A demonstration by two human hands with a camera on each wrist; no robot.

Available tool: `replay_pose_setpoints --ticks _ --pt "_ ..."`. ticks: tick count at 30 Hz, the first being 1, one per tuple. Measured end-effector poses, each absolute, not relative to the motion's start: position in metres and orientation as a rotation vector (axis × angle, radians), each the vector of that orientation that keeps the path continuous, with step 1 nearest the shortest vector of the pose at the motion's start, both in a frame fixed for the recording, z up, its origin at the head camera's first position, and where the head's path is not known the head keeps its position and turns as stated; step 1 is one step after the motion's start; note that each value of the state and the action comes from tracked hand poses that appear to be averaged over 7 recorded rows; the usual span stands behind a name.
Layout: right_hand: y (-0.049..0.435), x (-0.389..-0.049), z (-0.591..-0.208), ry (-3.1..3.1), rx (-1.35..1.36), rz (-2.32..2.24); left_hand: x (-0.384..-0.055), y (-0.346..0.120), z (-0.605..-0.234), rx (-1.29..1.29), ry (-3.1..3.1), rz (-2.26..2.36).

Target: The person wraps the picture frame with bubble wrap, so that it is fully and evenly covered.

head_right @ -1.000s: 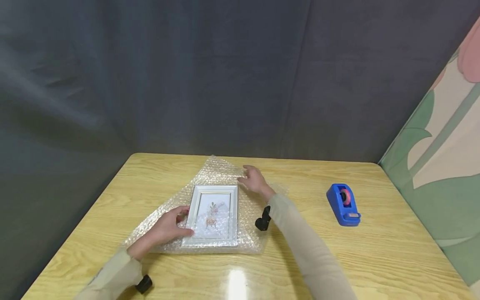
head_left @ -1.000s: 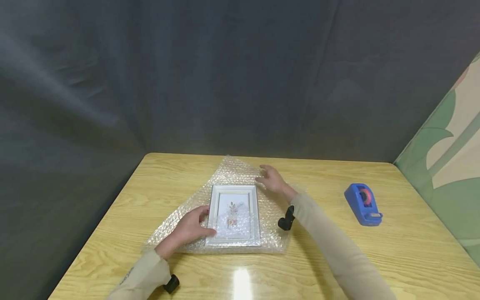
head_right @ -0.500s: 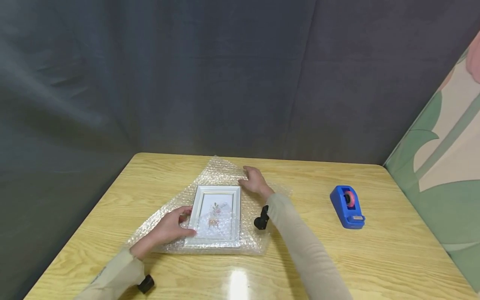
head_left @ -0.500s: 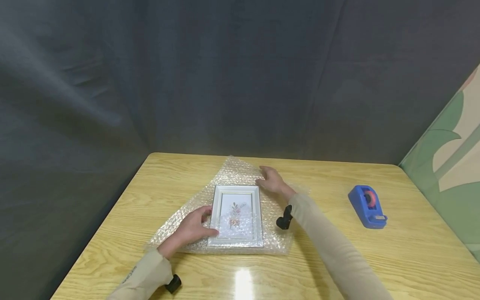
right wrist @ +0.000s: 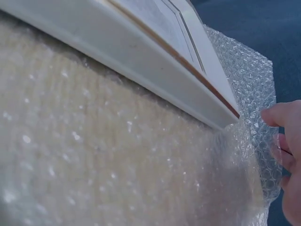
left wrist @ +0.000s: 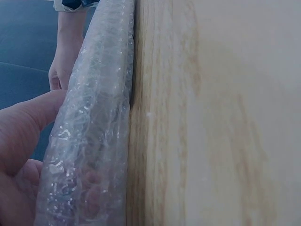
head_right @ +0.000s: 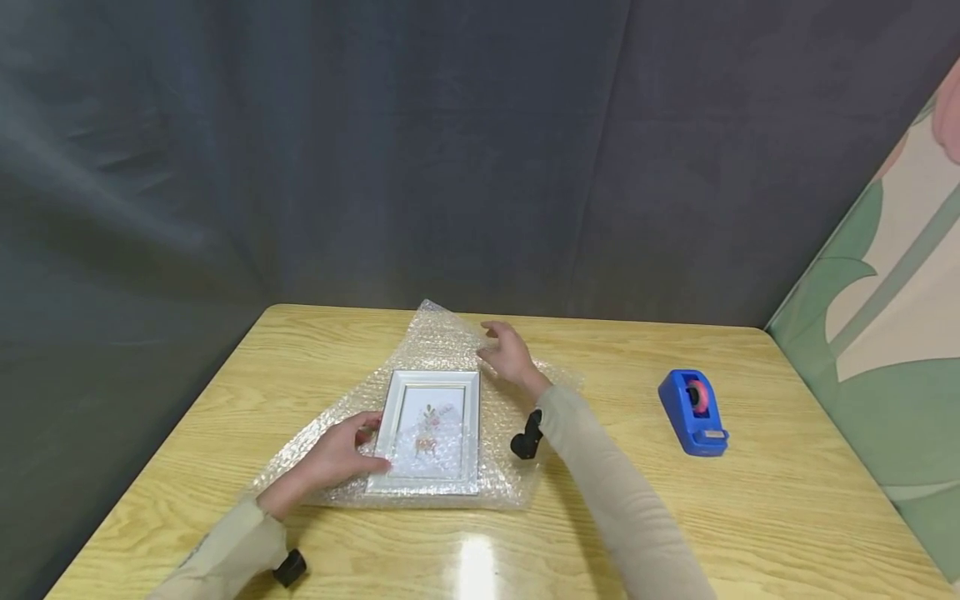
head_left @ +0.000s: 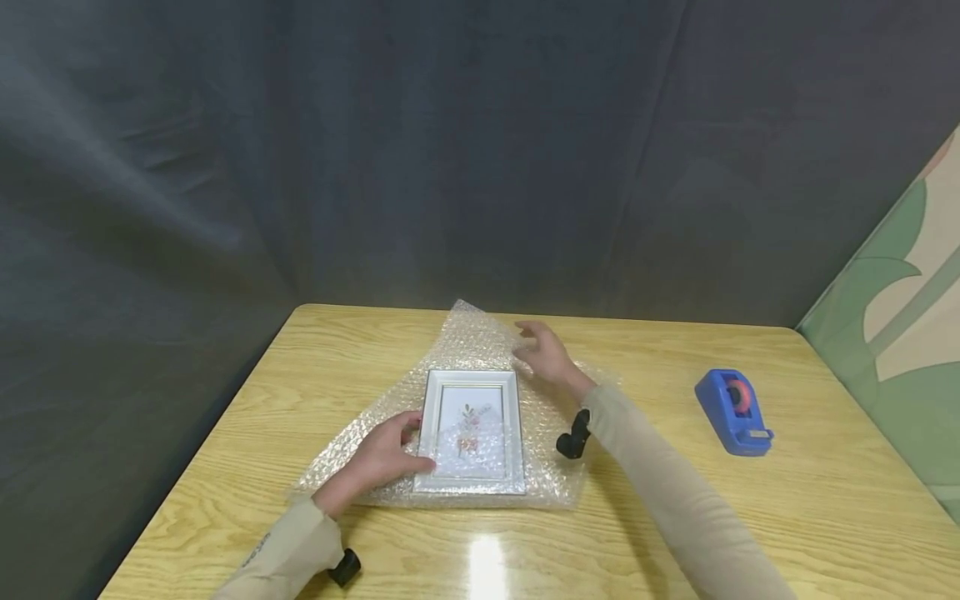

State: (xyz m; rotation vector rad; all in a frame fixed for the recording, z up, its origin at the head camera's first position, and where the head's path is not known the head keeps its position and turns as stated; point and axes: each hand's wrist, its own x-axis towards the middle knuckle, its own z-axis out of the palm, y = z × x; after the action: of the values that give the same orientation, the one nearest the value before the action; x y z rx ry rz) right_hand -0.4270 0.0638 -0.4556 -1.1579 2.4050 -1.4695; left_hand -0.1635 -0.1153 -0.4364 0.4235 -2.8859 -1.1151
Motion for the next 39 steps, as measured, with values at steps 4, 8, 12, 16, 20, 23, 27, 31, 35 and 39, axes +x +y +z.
replay_pose_setpoints --ticks 4,8,12,16,20,23,27,31,35,39 --pt "0.063 -0.425 -0.451 2.427 -1.211 -1.484 -0.163 -0.115 -0.436 0.431 -2.887 -1.118" --pt "0.061 -0.421 -0.444 2.431 -1.269 -1.501 -0.163 -0.115 -0.436 0.436 -2.884 -1.126" --pt "0.057 -0.417 -0.438 2.444 -1.355 -1.498 -0.164 -0.117 -0.438 0.434 -2.885 -1.122" --pt "0.052 -0.414 -0.435 2.429 -1.418 -1.514 -0.164 -0.118 -0.438 0.431 -2.884 -1.129" --pt "0.045 -0.410 -0.435 2.411 -1.448 -1.557 -0.165 -0.118 -0.438 0.423 -2.880 -1.145" --pt "0.039 -0.405 -0.435 2.399 -1.485 -1.606 -0.166 -0.118 -0.438 0.430 -2.875 -1.152" --pt "0.034 -0.396 -0.433 2.388 -1.500 -1.660 -0.168 -0.119 -0.438 0.435 -2.872 -1.146" --pt "0.031 -0.390 -0.431 2.407 -1.452 -1.649 -0.168 -0.118 -0.439 0.432 -2.866 -1.142" --pt "0.034 -0.383 -0.428 2.406 -1.413 -1.608 -0.168 -0.118 -0.440 0.429 -2.858 -1.143" --pt "0.042 -0.371 -0.424 2.355 -1.436 -1.546 -0.168 -0.118 -0.440 0.433 -2.852 -1.141"
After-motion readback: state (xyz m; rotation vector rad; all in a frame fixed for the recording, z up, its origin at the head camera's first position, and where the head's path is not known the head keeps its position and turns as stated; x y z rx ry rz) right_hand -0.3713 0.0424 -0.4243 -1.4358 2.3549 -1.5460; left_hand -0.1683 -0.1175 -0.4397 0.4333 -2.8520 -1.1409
